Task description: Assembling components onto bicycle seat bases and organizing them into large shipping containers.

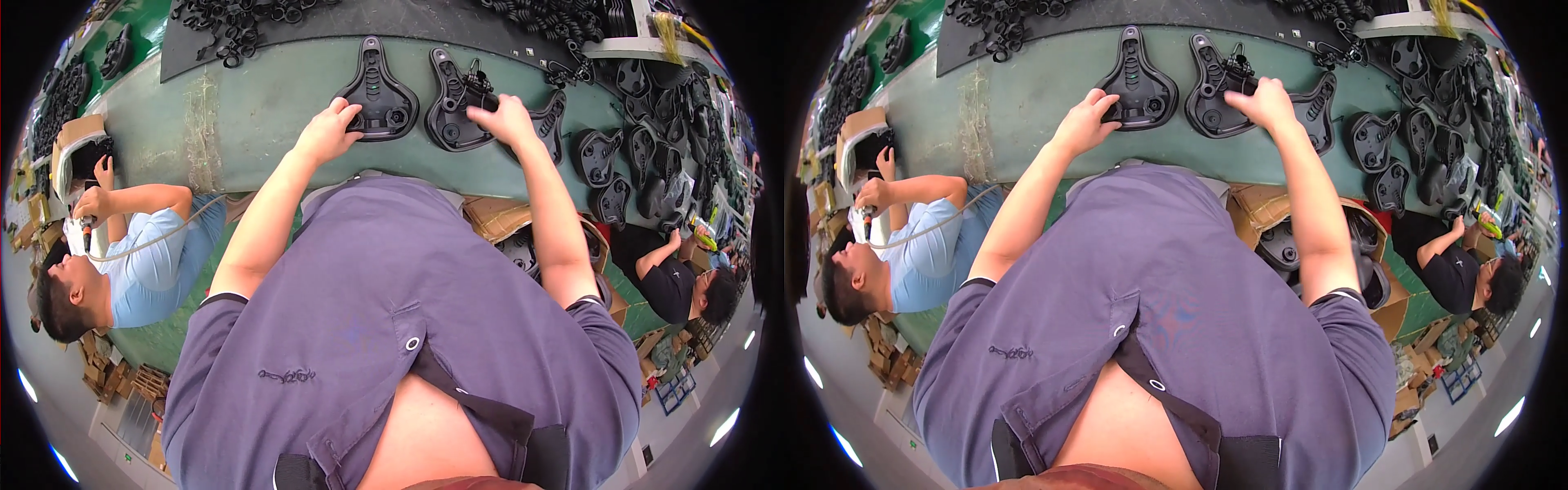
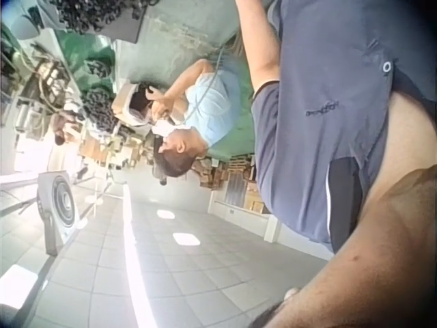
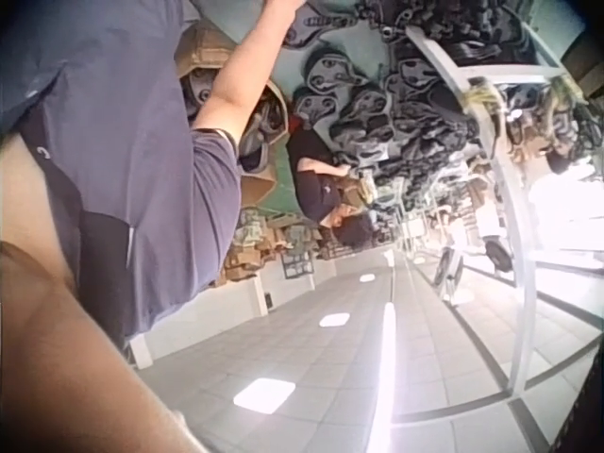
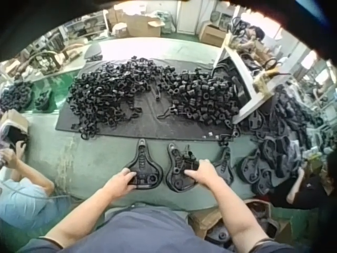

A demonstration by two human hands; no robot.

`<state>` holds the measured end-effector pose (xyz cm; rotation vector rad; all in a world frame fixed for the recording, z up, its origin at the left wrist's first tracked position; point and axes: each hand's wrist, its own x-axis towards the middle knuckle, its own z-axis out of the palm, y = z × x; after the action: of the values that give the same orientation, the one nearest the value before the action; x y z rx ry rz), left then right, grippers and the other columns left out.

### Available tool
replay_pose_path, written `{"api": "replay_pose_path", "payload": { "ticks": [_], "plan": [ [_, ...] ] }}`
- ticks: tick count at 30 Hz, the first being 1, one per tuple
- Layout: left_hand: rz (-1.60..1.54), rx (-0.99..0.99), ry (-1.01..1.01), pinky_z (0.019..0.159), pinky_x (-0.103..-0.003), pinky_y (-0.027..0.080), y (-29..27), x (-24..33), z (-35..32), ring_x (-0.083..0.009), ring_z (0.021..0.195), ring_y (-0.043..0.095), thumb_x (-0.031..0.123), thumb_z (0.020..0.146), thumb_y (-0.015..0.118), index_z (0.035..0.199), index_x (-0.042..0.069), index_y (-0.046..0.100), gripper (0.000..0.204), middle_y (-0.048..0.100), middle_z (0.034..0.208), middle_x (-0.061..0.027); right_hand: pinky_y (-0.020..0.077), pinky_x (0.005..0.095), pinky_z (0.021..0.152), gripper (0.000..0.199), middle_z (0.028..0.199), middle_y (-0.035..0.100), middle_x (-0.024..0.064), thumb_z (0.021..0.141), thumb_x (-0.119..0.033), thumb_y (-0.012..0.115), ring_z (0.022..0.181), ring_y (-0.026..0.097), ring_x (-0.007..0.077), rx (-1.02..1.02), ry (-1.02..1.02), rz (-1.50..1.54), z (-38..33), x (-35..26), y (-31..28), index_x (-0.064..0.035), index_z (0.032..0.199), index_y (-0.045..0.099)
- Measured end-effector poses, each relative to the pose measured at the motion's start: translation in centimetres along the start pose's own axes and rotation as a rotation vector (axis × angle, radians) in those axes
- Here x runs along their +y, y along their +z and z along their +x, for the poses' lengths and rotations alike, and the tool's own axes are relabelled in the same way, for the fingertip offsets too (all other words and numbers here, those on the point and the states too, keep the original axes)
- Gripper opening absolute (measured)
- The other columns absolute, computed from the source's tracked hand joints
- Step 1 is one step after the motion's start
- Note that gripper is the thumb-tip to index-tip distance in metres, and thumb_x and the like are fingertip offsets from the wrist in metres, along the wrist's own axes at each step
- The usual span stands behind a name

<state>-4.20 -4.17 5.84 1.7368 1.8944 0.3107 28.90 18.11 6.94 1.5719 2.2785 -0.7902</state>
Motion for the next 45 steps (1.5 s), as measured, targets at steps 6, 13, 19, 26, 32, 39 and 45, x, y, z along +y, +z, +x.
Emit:
{"api": "replay_pose_path", "payload": {
  "ticks": [6,13,19,26,32,39,45],
  "plan": [
    [-0.081,0.003,0.017,0.092,-0.047,0.058,0.0,-0.7,0.8,-0.0381,0.107,0.069,0.017,0.088,0.081,0.136,0.009,0.064,0.052,0.061,0.128,-0.0120,0.0531,0.0510,0.107,0.087,0.145,0.049,0.0332,0.087,-0.047,0.079,0.121,0.063,0.0505,0.149,0.246,-0.029,4.6,-5.0,3.2,0.0067,0.143,0.040],
    [-0.223,-0.009,-0.033,0.095,-0.045,0.058,-0.2,-1.8,0.3,-0.0356,0.110,0.069,0.014,0.083,0.083,0.133,0.009,0.066,0.053,0.062,0.131,-0.0101,0.0570,0.0400,0.072,0.038,0.096,0.070,0.0140,0.089,-0.031,0.075,0.081,0.070,0.0244,0.008,0.080,0.601,4.7,-10.2,0.2,0.0011,0.108,0.072],
    [-0.361,-0.017,0.025,0.095,-0.043,0.059,0.5,-3.4,1.6,-0.0341,0.111,0.070,0.011,0.080,0.084,0.130,0.009,0.068,0.053,0.067,0.129,-0.0097,0.0537,0.0358,0.063,0.042,0.088,0.069,0.0098,0.089,-0.036,0.076,0.067,0.064,0.0189,-0.229,0.069,0.740,7.3,-17.6,2.0,-0.0014,0.114,0.076],
    [-0.485,0.025,-0.139,0.100,-0.042,0.057,0.3,-2.5,2.5,-0.0325,0.113,0.071,0.014,0.076,0.087,0.129,0.007,0.068,0.056,0.071,0.126,-0.0136,0.0578,0.0513,0.096,0.067,0.126,0.059,0.0241,0.086,-0.044,0.080,0.112,0.069,0.0437,0.097,-0.027,0.259,4.4,-22.1,7.9,0.0004,0.131,0.057],
    [-0.302,0.546,-0.281,0.114,-0.053,0.041,2.0,-1.0,5.1,-0.0400,0.133,0.056,0.052,0.089,0.075,0.136,0.004,0.065,0.068,0.063,0.141,-0.0195,0.0456,0.0550,0.106,0.092,0.134,0.059,0.0224,0.084,-0.058,0.078,0.125,0.058,0.0417,0.362,-0.328,0.074,3.6,-18.1,9.3,-0.0006,0.148,0.046],
    [-0.123,0.476,-0.330,0.098,-0.050,0.049,4.4,-0.2,9.1,-0.0364,0.114,0.065,0.049,0.093,0.068,0.123,0.007,0.070,0.051,0.072,0.116,-0.0137,0.0519,0.0541,0.093,0.072,0.113,0.067,0.0210,0.087,-0.050,0.071,0.106,0.066,0.0419,0.484,-0.383,0.271,4.9,-17.0,10.4,-0.0016,0.139,0.057],
    [-0.693,0.285,-0.548,0.101,-0.049,0.051,5.3,-6.1,8.9,-0.0312,0.116,0.068,0.052,0.103,0.061,0.131,0.010,0.068,0.051,0.072,0.123,-0.0132,0.0491,0.0501,0.107,0.076,0.128,0.065,0.0249,0.091,-0.052,0.074,0.123,0.062,0.0417,0.343,-0.369,0.336,3.8,-15.8,8.6,0.0011,0.142,0.055]
  ]
}}
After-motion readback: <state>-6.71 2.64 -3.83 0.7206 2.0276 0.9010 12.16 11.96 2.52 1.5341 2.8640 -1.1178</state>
